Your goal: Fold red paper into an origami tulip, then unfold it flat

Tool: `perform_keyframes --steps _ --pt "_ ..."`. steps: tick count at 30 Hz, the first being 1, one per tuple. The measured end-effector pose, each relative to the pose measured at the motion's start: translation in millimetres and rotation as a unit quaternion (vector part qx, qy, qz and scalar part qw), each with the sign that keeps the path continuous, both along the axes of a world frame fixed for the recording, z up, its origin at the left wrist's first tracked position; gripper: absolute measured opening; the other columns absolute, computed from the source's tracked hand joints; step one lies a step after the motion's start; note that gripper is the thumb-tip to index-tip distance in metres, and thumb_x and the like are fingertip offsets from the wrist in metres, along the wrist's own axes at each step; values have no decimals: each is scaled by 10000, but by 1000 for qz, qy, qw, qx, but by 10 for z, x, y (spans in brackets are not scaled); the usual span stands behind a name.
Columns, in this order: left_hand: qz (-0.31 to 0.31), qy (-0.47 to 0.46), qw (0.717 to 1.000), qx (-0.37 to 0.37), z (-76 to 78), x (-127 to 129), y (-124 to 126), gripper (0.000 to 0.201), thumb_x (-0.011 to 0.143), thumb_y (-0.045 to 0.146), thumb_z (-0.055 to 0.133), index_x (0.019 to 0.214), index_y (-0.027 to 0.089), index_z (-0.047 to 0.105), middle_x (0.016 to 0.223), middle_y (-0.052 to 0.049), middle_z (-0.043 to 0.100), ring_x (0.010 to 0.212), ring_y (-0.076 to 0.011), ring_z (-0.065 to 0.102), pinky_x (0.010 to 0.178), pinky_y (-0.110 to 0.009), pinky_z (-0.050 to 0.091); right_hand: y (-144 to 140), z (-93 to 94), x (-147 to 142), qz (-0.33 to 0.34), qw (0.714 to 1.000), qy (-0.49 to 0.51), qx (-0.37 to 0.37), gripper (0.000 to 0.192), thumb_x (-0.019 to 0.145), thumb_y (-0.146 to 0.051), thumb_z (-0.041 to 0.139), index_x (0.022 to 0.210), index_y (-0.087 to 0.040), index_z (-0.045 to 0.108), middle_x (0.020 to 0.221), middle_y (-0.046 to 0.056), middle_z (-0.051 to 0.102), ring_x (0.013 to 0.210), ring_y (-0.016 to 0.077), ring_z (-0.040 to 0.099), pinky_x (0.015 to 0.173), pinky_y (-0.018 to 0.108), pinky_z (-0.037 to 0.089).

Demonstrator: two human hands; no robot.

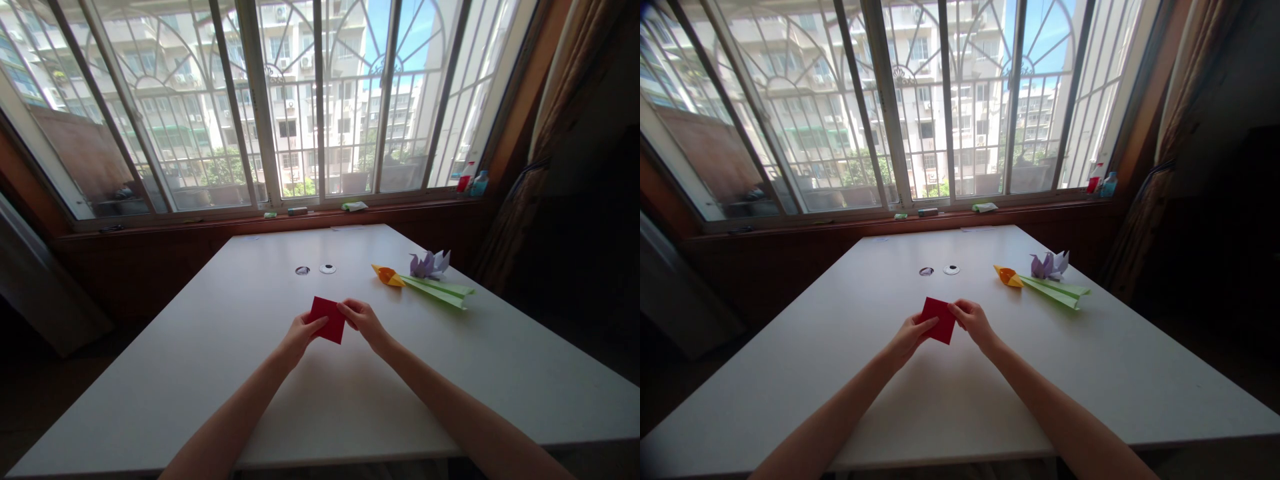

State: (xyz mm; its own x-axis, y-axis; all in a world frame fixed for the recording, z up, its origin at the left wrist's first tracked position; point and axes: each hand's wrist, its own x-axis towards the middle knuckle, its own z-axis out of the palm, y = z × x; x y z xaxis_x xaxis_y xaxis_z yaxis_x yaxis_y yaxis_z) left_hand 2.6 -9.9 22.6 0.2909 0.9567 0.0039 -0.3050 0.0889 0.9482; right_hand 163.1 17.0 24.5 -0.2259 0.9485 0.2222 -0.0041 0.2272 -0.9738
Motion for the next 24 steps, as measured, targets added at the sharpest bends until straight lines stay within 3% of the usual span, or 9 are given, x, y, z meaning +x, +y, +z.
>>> perform_keyframes --steps 8,19,24 --pt "40 -13 999 -1 -46 -25 56 375 605 280 692 932 112 619 925 -109 648 821 -191 598 768 -324 445 23 -36 5 -11 1000 -9 21 327 693 -477 544 621 -159 546 404 -70 355 384 57 283 390 209 202" --pt "111 65 991 38 -35 -17 46 363 638 424 628 848 128 625 785 -71 654 700 -171 595 630 -273 456 16 -21 10 11 998 -45 35 328 690 -477 545 606 -159 555 423 -61 365 397 58 291 386 206 204" --pt "206 155 954 153 -39 -9 57 324 705 465 529 626 151 536 558 18 511 522 -90 445 476 -195 353 -13 -27 -12 54 996 -68 28 321 703 -469 534 620 -159 549 418 -67 367 393 57 298 398 206 215"
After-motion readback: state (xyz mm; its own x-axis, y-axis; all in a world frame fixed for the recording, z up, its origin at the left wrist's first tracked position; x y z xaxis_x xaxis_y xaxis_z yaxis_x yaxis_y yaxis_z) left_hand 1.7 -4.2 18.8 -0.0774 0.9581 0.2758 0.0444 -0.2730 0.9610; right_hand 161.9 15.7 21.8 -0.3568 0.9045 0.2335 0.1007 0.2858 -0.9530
